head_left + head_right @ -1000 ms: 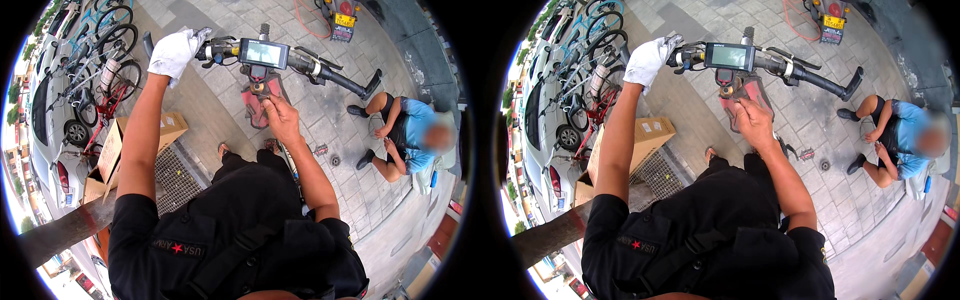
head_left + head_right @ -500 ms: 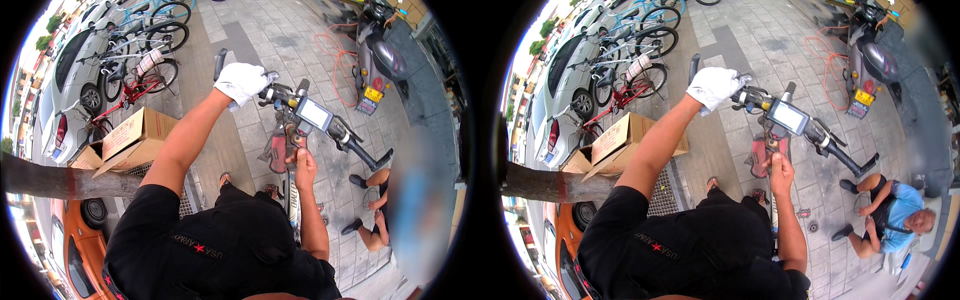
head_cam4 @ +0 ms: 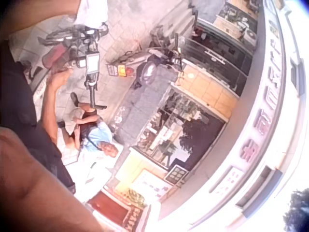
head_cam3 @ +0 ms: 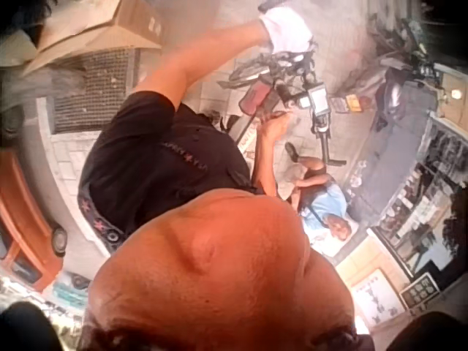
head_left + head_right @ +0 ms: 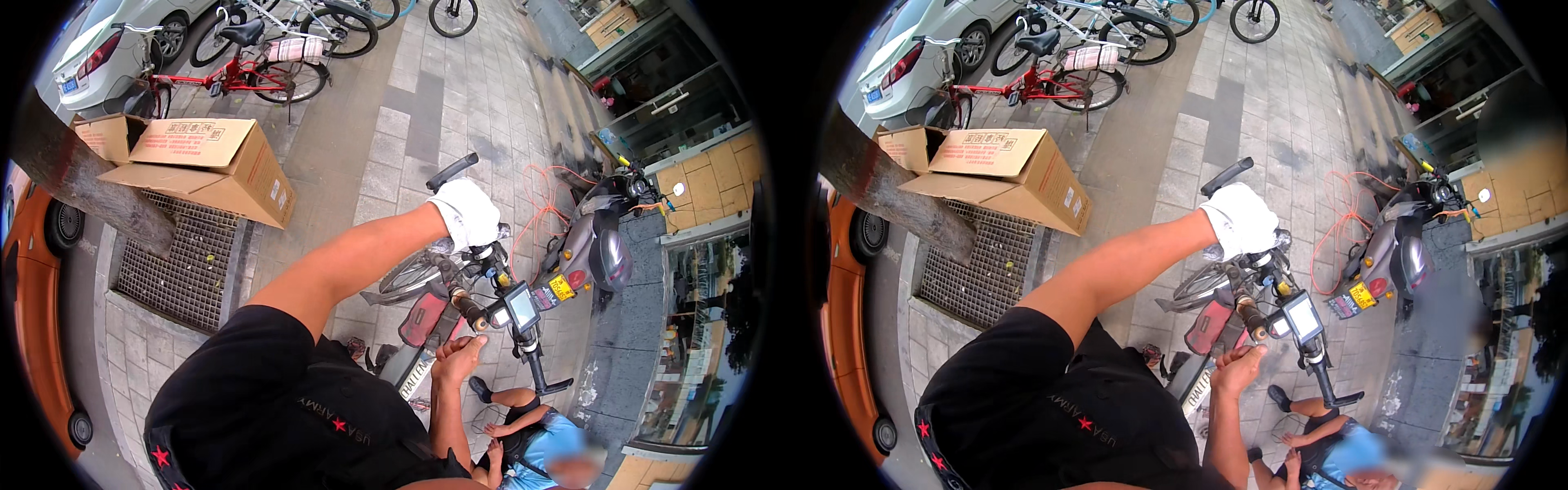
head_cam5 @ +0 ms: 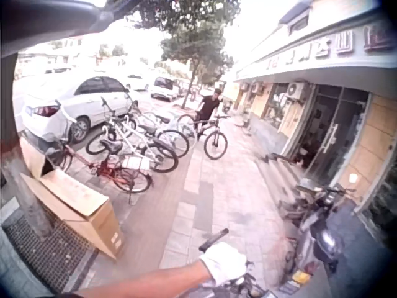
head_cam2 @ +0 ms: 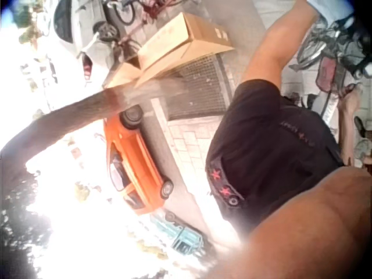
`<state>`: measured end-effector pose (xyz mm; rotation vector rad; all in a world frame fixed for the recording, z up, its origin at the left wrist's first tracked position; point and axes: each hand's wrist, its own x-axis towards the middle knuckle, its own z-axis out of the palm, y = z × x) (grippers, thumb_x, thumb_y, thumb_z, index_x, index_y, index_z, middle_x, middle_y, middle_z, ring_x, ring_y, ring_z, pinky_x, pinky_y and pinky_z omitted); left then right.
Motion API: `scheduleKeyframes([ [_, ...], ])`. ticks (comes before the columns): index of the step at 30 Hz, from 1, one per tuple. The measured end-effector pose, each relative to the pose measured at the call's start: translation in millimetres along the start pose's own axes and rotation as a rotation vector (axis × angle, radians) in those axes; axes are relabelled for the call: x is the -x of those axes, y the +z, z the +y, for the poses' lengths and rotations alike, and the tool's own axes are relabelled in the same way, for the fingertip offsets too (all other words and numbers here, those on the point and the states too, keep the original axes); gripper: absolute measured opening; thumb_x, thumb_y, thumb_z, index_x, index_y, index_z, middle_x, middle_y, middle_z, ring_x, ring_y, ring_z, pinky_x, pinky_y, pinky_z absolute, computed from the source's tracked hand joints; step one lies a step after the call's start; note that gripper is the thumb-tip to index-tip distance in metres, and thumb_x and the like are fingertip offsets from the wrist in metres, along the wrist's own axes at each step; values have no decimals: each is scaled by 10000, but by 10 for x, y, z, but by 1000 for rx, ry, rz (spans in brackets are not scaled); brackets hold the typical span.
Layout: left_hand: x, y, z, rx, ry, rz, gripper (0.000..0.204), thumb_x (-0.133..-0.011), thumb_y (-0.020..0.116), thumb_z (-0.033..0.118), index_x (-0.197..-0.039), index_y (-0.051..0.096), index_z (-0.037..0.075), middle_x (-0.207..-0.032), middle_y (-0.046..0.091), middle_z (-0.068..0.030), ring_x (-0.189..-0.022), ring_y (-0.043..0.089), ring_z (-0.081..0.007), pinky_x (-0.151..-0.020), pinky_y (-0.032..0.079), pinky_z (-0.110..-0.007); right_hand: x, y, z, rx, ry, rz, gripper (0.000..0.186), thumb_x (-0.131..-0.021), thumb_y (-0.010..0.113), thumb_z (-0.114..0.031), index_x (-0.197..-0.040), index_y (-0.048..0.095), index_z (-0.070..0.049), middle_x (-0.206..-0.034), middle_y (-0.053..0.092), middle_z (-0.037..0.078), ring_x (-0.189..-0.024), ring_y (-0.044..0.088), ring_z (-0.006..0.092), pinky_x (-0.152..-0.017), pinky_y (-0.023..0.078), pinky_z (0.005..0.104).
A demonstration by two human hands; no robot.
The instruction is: The person adjusts the handlebars and digital display of a bicycle using a screwdriver. They then remove a white glove and use a wrench to tighten a bolt on the bicycle's rear rack. The person works on the bicycle outdoors on a sidewalk before moving into a shop.
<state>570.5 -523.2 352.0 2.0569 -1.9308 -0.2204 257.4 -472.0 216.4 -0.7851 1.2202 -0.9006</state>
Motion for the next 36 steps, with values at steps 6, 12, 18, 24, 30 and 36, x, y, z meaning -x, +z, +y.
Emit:
scheduleKeyframes([
  [6,87,29,-64,92,30,35,339,-841,620,352,-844,814,74,-779,754,-182,-748,751,-379,-686,561,-509,123,54,-450,70,360,23,560,-1094,406,-592,-729,398,-167,-596,263,-35,-448,191,123,-415,166,288],
  [12,72,11,-53,113,-5,10,331,-827,616,353,-866,823,98,-814,770,-156,-767,755,-366,-673,565,-507,52,-8,-664,51,562,-11,543,-1104,379,-588,-757,432,-173,-599,226,-53,-470,191,110,-432,192,283],
  [18,-75,46,19,-22,-10,3,437,-945,530,420,-911,812,88,-867,767,-202,-818,751,-403,-757,567,-521,170,-135,-495,61,171,-180,292,-1106,527,-328,-1121,613,-49,-771,596,30,-621,602,181,-632,556,344],
  [24,-117,218,42,-157,-34,40,624,-1059,382,585,-975,739,80,-922,756,-190,-904,723,-407,-823,555,-513,9,-314,-323,175,6,-133,285,-1081,595,-227,-1211,674,14,-980,736,96,-811,720,182,-726,576,313],
  [30,-214,274,154,-254,-17,52,610,-1068,386,578,-1020,733,80,-966,748,-203,-933,708,-420,-882,541,-493,-82,-371,-36,56,-227,-163,290,-1075,622,-157,-1284,676,37,-1067,751,93,-957,716,168,-859,576,311],
  [36,-238,298,139,-251,-54,72,574,-1067,411,557,-1071,728,79,-971,736,-227,-951,696,-434,-880,536,-508,-161,-306,98,159,-336,-145,264,-1071,626,-152,-1232,711,39,-1056,753,67,-959,692,128,-885,548,272],
])
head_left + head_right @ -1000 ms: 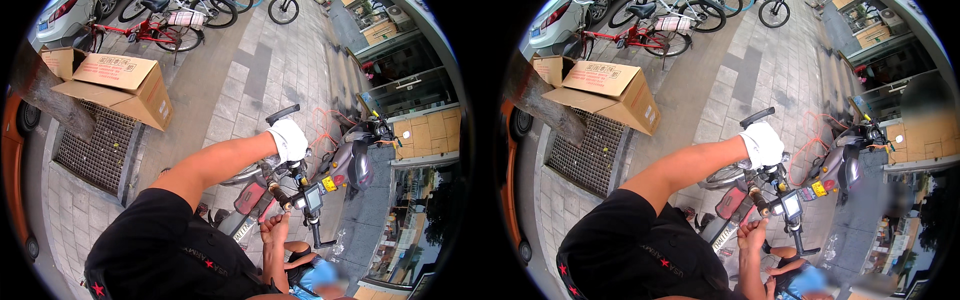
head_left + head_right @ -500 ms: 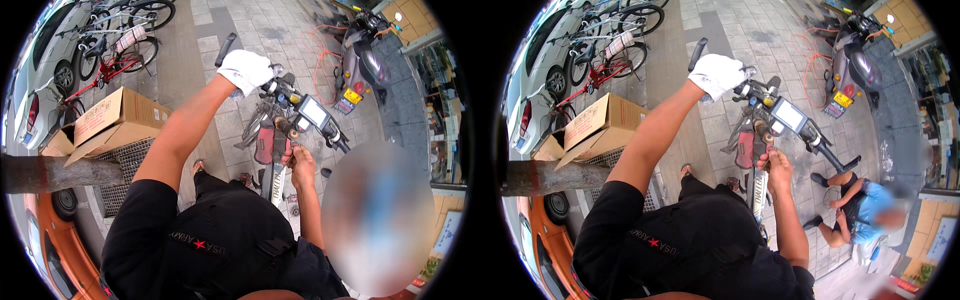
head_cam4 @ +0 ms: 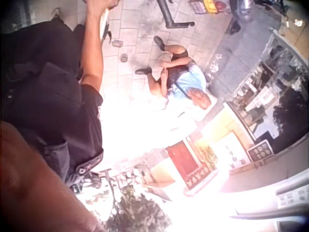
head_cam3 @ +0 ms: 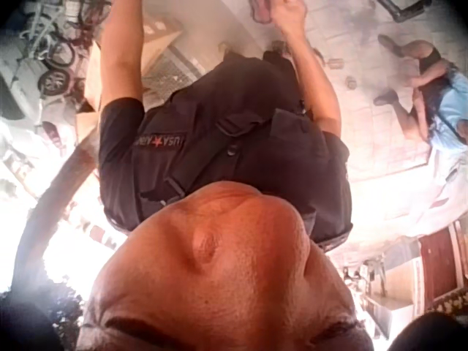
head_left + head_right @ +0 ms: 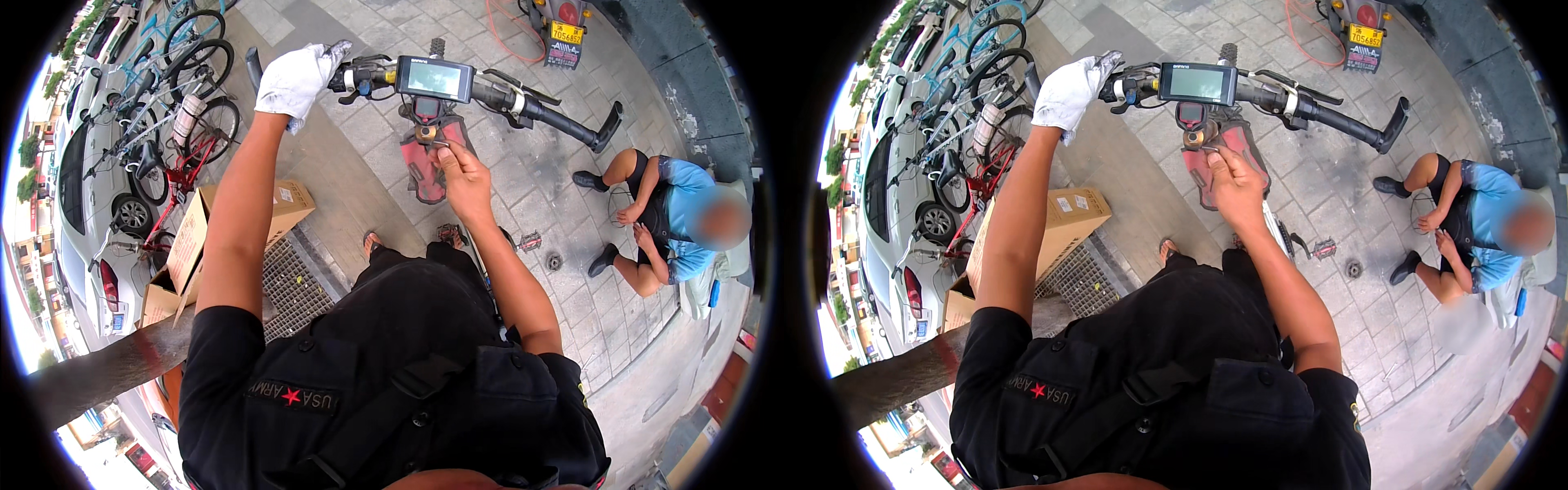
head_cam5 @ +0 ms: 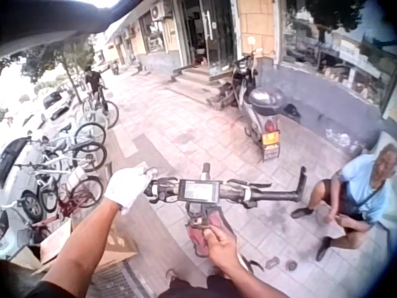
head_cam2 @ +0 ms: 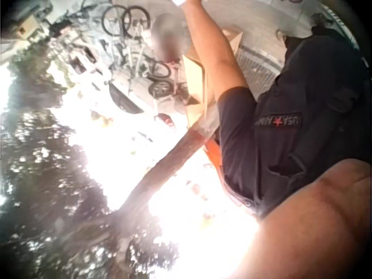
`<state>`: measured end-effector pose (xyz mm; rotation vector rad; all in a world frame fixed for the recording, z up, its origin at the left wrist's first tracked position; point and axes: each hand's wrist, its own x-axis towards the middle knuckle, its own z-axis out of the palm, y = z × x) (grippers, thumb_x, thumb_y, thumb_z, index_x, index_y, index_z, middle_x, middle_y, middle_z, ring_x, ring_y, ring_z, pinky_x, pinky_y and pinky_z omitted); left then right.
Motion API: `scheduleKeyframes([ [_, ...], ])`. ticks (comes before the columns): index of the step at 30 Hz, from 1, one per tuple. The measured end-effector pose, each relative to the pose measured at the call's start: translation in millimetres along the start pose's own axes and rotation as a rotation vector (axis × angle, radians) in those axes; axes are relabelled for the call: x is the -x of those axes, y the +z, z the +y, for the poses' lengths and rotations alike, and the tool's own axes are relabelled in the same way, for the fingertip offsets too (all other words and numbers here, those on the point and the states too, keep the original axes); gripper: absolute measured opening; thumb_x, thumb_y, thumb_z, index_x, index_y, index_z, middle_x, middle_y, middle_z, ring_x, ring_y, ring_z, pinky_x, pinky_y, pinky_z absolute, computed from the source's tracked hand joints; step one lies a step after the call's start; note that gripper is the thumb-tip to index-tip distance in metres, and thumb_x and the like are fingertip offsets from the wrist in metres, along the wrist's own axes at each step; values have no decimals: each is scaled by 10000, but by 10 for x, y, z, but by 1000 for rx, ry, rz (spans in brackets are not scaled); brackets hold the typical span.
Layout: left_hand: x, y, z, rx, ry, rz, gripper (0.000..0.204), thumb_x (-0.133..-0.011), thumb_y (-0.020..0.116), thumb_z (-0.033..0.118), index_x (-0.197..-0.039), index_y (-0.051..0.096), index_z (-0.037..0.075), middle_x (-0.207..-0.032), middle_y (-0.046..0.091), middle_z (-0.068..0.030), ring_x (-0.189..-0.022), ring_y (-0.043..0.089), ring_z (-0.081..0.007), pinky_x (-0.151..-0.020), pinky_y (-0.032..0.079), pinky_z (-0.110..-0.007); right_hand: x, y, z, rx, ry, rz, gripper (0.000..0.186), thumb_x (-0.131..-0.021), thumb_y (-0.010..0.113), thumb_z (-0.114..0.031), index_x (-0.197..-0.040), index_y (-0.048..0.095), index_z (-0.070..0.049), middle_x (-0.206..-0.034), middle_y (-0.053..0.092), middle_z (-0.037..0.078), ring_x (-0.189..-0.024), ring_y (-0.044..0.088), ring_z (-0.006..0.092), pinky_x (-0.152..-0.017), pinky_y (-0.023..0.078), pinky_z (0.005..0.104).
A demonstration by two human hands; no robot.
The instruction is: The person adjusts the handlebars and digital display of a bicycle using a screwdriver. They then remove a white glove and use a wrench to tighten a bolt on the bicycle's rear rack. The person works on the bicycle outdoors on a sidewalk before moving into a shop.
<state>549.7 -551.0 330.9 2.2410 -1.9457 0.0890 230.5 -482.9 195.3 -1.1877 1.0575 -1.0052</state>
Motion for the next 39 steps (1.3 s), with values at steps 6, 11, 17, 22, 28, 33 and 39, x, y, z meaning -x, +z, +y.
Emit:
scheduleKeyframes([
  [6,-13,-14,11,-2,-28,-24,574,-1063,430,555,-1045,733,68,-951,728,-242,-939,691,-442,-858,534,-520,46,34,-77,-26,18,-22,271,-1076,623,-173,-1247,718,14,-1049,745,40,-939,673,103,-851,534,256],
  [11,28,-55,69,28,-6,7,577,-1063,434,552,-1050,742,65,-978,732,-225,-954,688,-435,-870,531,-510,22,1,-76,119,-79,-27,273,-1075,627,-192,-1252,722,-8,-1043,742,26,-919,654,88,-812,513,245],
  [17,11,-61,101,48,-22,-20,585,-1064,425,556,-1056,740,64,-982,736,-220,-958,691,-425,-873,535,-492,-80,-144,6,392,-437,-39,255,-1072,614,-161,-1245,712,-2,-938,735,57,-843,655,108,-760,525,269],
  [22,56,-80,82,15,-61,-64,578,-1061,430,552,-1023,732,60,-935,737,-230,-920,704,-418,-842,541,-496,-45,-126,-93,476,-326,-127,246,-1069,605,-139,-1246,702,1,-881,727,70,-756,654,119,-694,535,288],
  [28,21,-158,67,29,26,-39,568,-1043,435,539,-922,759,88,-838,747,-204,-813,728,-418,-765,567,-514,-16,-7,138,-162,-37,-70,362,-1119,538,-297,-1105,680,36,-791,603,31,-751,598,127,-728,521,292],
  [33,172,-360,-7,145,-7,-52,595,-1042,435,550,-874,765,85,-826,742,-207,-796,722,-415,-768,560,-510,-16,218,247,-147,-36,-7,472,-1120,464,-480,-878,540,-82,-672,394,-24,-591,385,91,-546,340,279],
  [39,200,-304,-117,138,15,-44,485,-1011,485,472,-898,775,100,-832,757,-184,-800,745,-380,-756,570,-497,-24,315,279,-37,-30,139,511,-1110,448,-538,-790,401,-143,-649,340,-56,-542,302,72,-489,232,279],
])
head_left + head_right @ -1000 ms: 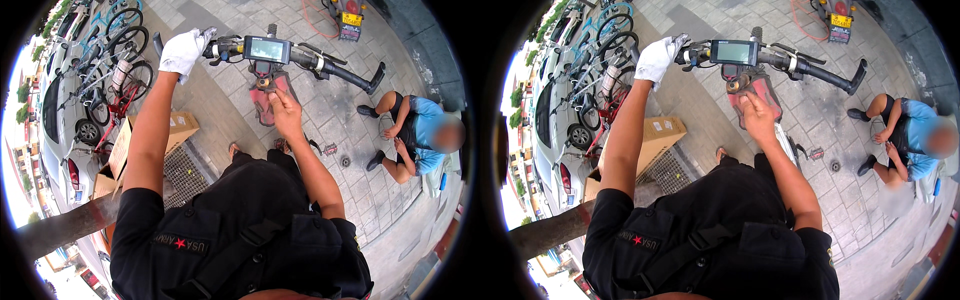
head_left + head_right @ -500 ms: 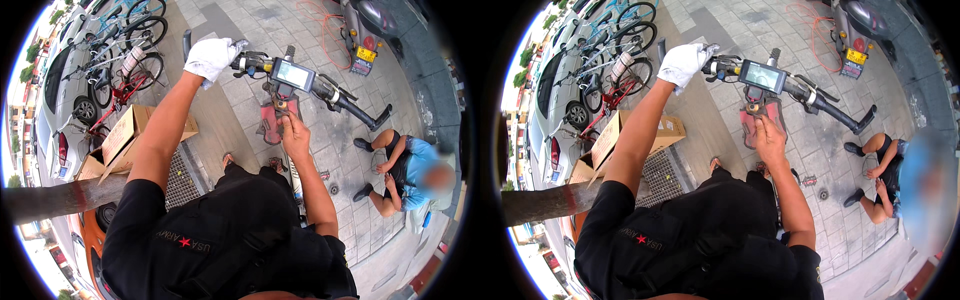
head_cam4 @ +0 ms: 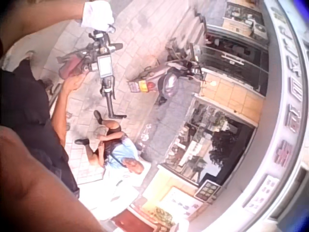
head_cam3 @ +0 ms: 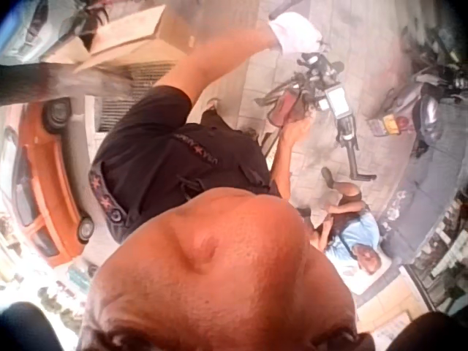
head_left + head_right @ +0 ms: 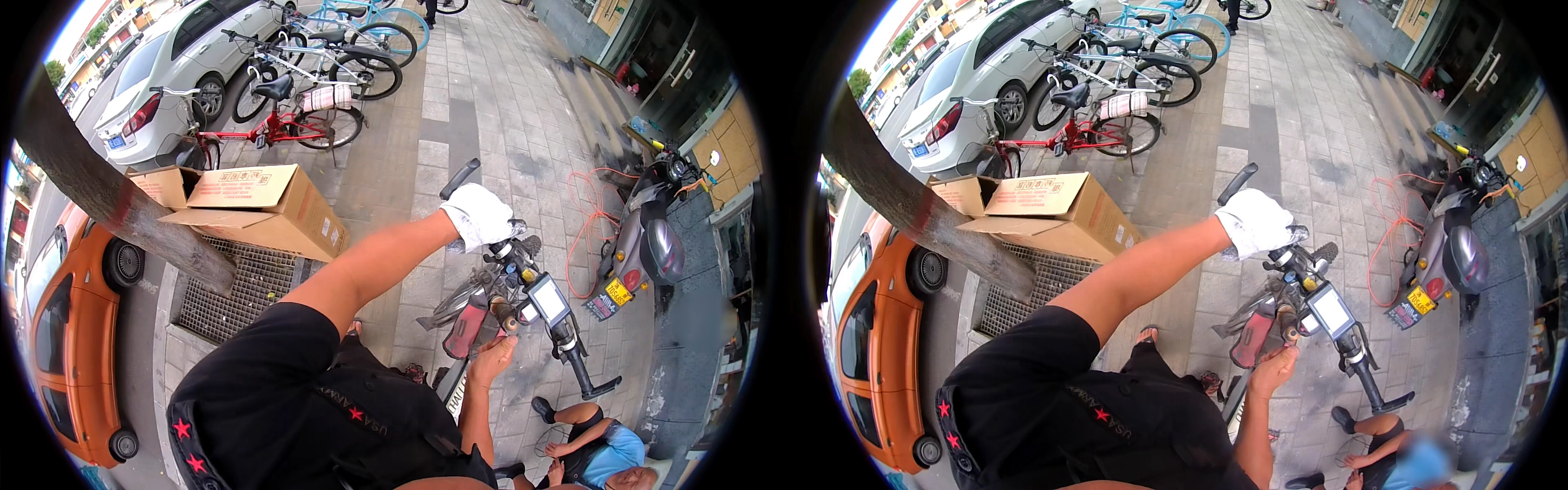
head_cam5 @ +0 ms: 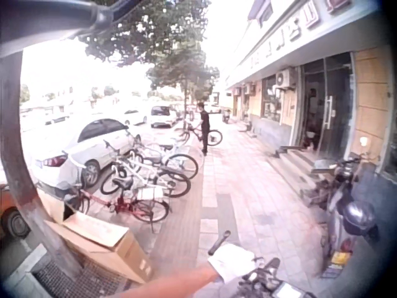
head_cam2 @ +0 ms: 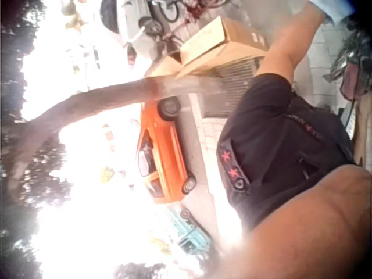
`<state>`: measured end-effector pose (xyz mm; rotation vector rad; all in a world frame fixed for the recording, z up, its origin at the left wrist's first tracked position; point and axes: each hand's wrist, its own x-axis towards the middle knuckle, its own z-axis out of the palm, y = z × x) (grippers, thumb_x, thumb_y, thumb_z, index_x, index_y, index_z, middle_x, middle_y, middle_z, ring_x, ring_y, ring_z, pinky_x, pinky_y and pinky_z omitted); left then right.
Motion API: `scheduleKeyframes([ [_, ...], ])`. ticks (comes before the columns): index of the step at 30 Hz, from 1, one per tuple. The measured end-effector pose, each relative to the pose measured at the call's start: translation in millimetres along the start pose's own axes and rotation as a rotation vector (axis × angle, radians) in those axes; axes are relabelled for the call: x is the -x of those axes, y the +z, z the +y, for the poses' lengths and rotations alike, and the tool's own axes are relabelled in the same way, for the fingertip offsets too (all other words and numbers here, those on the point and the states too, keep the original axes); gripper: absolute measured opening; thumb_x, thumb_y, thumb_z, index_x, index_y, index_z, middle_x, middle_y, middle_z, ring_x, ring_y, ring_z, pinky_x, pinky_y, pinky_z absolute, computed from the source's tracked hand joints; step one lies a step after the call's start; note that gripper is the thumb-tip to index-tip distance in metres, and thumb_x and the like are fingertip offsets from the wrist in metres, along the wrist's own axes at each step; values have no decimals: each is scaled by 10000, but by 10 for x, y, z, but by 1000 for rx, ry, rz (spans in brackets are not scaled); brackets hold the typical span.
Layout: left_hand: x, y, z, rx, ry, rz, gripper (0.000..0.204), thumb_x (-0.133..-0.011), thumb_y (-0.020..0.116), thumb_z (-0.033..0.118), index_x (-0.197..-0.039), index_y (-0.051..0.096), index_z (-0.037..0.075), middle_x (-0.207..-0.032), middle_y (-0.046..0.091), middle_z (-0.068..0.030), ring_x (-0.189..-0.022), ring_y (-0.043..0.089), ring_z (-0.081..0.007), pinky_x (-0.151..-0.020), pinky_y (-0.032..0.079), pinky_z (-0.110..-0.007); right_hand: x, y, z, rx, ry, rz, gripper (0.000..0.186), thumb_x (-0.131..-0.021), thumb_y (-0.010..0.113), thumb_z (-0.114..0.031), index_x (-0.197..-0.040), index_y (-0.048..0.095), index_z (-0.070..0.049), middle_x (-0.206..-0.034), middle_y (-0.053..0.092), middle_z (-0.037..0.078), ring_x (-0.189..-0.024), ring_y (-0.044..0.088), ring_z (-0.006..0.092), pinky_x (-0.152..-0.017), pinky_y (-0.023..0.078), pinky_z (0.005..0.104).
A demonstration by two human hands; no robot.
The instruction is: The person adjusts the handlebars and digital display of a bicycle using a screwdriver. They then remove a white glove and use a wrench to tighten a bolt on the bicycle's rear rack. The person works on the bicycle outdoors on a sidewalk before moving into a shop.
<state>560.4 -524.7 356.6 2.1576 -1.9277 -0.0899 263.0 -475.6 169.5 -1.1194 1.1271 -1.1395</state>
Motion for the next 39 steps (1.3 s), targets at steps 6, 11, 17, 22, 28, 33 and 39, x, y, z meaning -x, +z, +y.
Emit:
scheduleKeyframes([
  [6,8,-21,-73,71,-2,-6,376,-903,561,386,-899,803,98,-817,765,-184,-770,758,-368,-704,574,-494,1,4,-164,-7,155,60,540,-1096,441,-585,-777,398,-151,-632,333,-35,-517,300,96,-469,246,285],
  [11,-4,38,-103,145,19,13,396,-901,559,409,-907,811,103,-811,758,-193,-774,753,-381,-726,571,-509,17,5,-476,-44,412,99,593,-1072,425,-648,-718,362,-176,-608,276,-35,-486,252,121,-449,226,295],
  [17,-20,77,-127,144,-15,-19,415,-932,548,433,-877,808,115,-798,761,-162,-756,747,-378,-696,556,-513,-16,47,-781,10,686,74,598,-1060,407,-671,-703,290,-204,-601,181,-51,-480,160,130,-446,172,292],
  [22,-23,101,-131,171,-16,-33,417,-926,553,423,-915,815,99,-836,765,-187,-796,748,-400,-746,566,-520,-101,57,-966,63,832,56,565,-1061,420,-645,-720,308,-208,-608,209,-49,-477,191,127,-439,176,294],
  [28,-71,49,-43,74,15,-20,399,-897,562,410,-912,817,104,-834,767,-188,-787,755,-386,-723,575,-519,-36,-141,-920,-125,833,-59,530,-1068,436,-641,-791,426,-188,-637,291,-43,-510,296,134,-494,306,327],
  [33,-93,93,52,-3,-22,-37,607,-1051,425,562,-886,760,84,-851,751,-190,-836,728,-394,-761,564,-518,88,-249,-650,-42,416,-239,283,-1102,561,-293,-1216,622,-41,-800,637,30,-669,632,148,-634,550,319],
  [39,-136,197,95,-123,15,21,586,-1072,398,558,-1000,729,79,-939,745,-205,-925,711,-411,-852,542,-504,64,-306,-645,-41,378,-107,328,-1105,560,-274,-1262,663,-5,-904,716,57,-759,684,137,-707,547,282],
])
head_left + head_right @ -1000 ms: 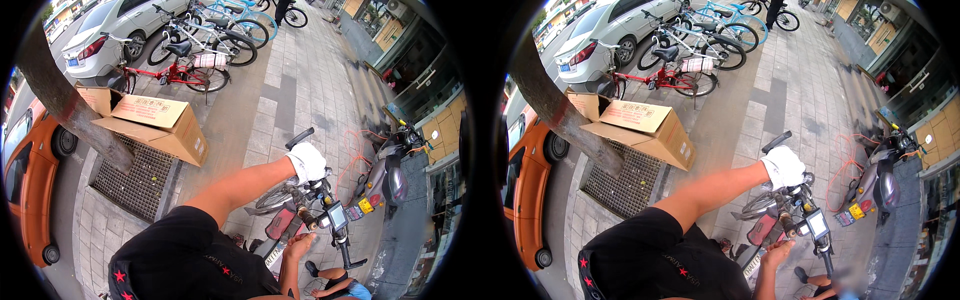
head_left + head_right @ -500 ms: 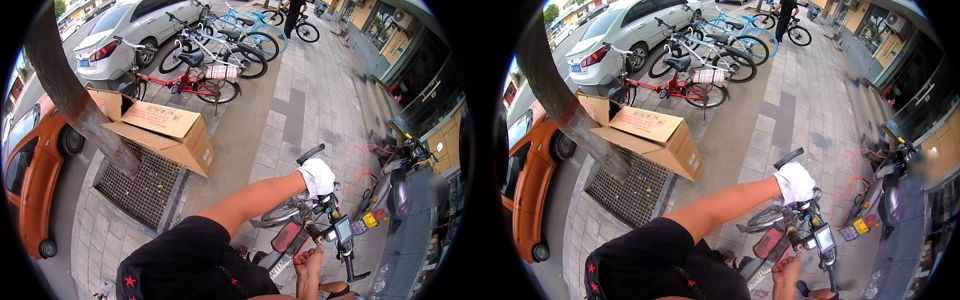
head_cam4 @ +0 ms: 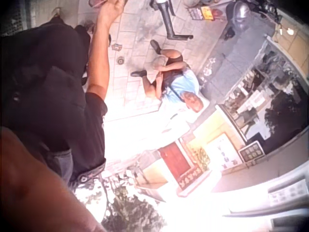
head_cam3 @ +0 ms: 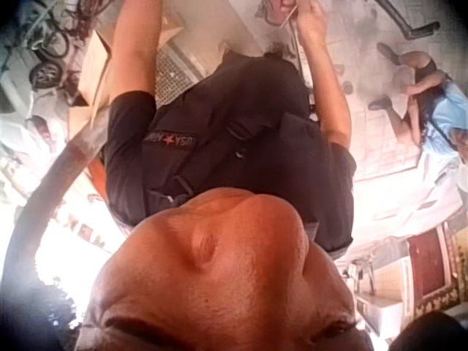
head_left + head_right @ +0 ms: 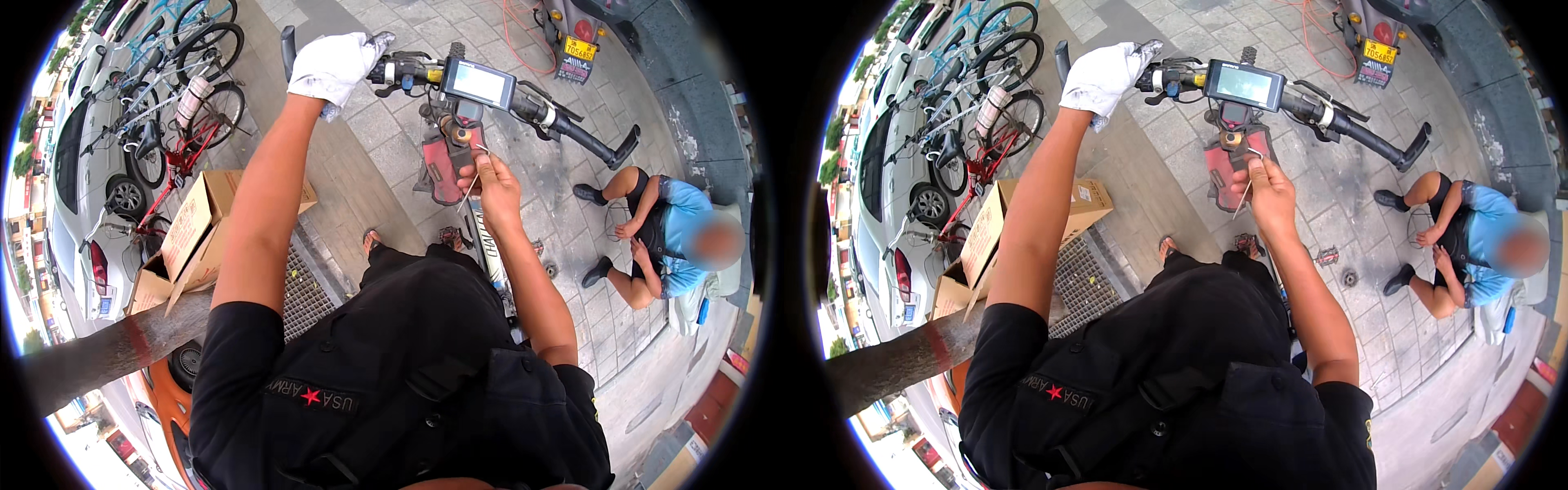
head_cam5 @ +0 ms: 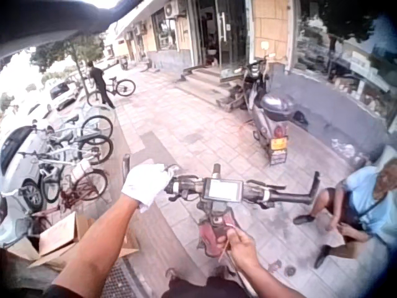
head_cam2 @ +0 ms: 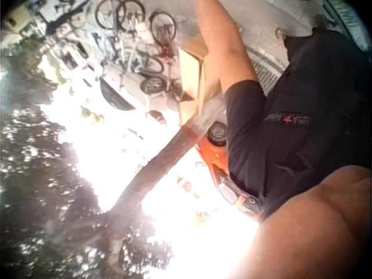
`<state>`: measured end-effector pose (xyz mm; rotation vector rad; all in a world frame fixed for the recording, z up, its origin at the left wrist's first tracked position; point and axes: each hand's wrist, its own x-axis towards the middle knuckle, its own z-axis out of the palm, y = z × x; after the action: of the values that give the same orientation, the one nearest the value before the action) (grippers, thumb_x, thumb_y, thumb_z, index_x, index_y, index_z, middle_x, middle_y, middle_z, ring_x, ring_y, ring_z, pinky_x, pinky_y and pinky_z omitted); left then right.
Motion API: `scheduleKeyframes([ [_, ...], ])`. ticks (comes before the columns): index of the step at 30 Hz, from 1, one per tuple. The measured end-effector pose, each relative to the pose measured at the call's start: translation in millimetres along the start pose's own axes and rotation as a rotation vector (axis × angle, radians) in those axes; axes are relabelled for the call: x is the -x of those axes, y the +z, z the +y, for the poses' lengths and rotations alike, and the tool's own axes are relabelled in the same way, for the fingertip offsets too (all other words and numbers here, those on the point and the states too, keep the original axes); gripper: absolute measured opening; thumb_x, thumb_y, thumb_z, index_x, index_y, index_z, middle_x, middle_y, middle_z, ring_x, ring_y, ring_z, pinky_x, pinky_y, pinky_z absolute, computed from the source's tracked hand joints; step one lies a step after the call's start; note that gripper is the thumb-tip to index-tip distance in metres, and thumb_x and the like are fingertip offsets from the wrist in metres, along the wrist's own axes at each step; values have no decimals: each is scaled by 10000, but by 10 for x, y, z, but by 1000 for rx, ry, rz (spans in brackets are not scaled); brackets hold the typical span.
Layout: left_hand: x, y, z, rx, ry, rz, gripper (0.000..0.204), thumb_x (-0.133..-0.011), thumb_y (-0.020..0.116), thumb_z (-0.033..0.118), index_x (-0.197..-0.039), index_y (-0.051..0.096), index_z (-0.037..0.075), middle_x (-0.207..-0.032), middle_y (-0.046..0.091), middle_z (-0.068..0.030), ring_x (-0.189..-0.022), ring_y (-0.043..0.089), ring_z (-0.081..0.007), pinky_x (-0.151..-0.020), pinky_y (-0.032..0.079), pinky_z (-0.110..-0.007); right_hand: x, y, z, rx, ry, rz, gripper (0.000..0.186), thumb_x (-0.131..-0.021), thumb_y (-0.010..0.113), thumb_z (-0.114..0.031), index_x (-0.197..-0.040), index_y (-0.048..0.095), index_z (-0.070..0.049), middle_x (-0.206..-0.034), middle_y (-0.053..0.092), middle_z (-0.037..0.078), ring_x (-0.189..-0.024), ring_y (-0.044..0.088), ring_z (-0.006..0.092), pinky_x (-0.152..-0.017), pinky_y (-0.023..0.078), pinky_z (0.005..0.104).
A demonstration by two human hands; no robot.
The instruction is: The person adjusts the handlebars and digital display of a bicycle using a screwdriver. They then remove a white glove and use a wrench to tighten a bolt on the bicycle's rear rack. The person works on the bicycle outdoors on a sidewalk before moving into a shop.
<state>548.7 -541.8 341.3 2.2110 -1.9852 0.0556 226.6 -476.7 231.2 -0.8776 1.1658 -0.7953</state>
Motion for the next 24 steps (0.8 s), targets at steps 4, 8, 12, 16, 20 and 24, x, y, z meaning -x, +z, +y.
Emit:
scheduleKeyframes([
  [4,-25,17,67,41,-37,-4,603,-1073,394,567,-1006,724,67,-951,734,-231,-939,697,-431,-866,532,-508,-30,-13,165,31,-183,-84,340,-1093,592,-278,-1256,676,9,-982,734,71,-844,694,133,-783,560,280],
  [8,-41,28,67,-3,-32,19,601,-1080,387,556,-1012,720,60,-982,732,-239,-951,690,-437,-873,533,-510,-73,52,235,61,-235,-62,353,-1092,594,-271,-1282,665,18,-1012,746,78,-888,703,132,-802,560,278],
  [12,-41,34,72,-2,-49,-1,589,-1081,391,543,-1032,720,58,-984,734,-237,-955,695,-431,-871,539,-506,-142,29,330,79,-276,-81,360,-1094,590,-270,-1301,659,16,-1026,750,79,-916,710,137,-815,558,278],
  [16,-24,59,37,-25,-19,30,573,-1083,397,528,-1040,723,59,-978,735,-240,-955,700,-425,-868,543,-502,-111,56,274,100,-278,-77,340,-1097,585,-263,-1288,673,4,-1026,750,68,-920,704,146,-829,558,294],
  [20,-47,113,23,-23,-13,39,560,-1082,408,514,-1037,723,53,-963,734,-242,-946,703,-421,-863,546,-499,-226,-1,377,263,-565,-16,298,-1095,588,-242,-1241,699,-7,-1017,750,54,-918,687,147,-821,550,315],
  [24,-10,119,4,-37,40,103,535,-1078,423,492,-1002,715,51,-932,736,-230,-934,705,-410,-850,551,-490,-253,-108,230,518,-622,-49,297,-1093,598,-234,-1241,701,2,-1030,737,56,-952,673,142,-858,532,299],
])
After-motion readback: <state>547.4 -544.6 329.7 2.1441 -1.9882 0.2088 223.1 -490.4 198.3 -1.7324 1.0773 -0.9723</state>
